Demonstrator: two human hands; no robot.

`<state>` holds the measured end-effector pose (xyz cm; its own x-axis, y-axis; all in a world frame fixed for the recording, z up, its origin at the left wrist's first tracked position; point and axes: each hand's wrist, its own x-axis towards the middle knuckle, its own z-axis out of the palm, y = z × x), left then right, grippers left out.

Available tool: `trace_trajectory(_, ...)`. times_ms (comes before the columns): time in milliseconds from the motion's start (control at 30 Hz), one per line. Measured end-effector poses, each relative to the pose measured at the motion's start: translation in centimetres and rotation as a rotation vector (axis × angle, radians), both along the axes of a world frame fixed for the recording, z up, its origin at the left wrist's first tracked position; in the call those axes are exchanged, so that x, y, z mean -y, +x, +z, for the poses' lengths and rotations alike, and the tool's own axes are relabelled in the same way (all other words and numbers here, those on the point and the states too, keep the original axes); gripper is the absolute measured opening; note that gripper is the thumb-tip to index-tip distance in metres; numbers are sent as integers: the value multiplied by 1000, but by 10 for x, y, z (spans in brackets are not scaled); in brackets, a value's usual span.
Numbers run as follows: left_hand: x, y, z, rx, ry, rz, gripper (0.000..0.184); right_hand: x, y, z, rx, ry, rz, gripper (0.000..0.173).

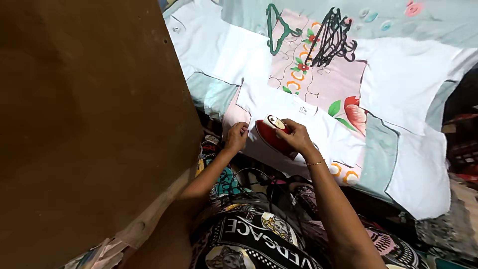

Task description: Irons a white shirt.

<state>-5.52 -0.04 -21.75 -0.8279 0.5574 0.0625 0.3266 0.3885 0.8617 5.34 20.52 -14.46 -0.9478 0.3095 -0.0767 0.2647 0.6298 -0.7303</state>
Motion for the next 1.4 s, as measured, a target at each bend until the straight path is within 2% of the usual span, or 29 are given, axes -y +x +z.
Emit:
trace_trajectory(100, -5, -3, 25, -190, 120, -95, 28, -12, 10, 15, 98, -67, 46, 39)
trace_trajectory(200, -32, -3, 67, -518, 142, -423, 46, -14, 21, 35, 141, -25, 121, 40)
trace_trajectory(267, -54, 0, 97, -645, -33, -668, 52, -13, 30, 49, 142, 17, 151, 36)
trace_trajectory(367, -80, 12, 143, -528, -326, -862, 36, -14, 44, 70, 137, 136, 127, 30)
trace_trajectory(433, -89, 22, 157, -548, -343, -851, 28, -15, 53, 79, 95, 273, 83, 31)
trace_trajectory(533, -100, 36, 161, -633, -249, -803, 18, -18, 67, 78, 33, 406, -13, 33)
trace_trajectory(733, -113, 49, 157, -752, -198, -771, 15, -17, 80, 68, 74, 367, -180, 26)
trace_trajectory(833, -120, 54, 153, -778, -223, -787, 15, -23, 86, 69, 122, 289, -162, 25)
trace_trajectory(967, -126, 61, 152, -802, -228, -809, 15, -39, 97, 61, 35, 194, -54, 29)
trace_trajectory(1067, -130, 63, 153, -812, -234, -808, 16, -37, 102, 61, 22, 228, -117, 33)
trace_trajectory(1200, -135, 65, 157, -843, -212, -808, 13, -30, 102, 58, 37, 267, -245, 28)
trace_trajectory(1400, -136, 69, 164, -831, -275, -837, 15, -44, 105, 60, 17, 157, -135, 31)
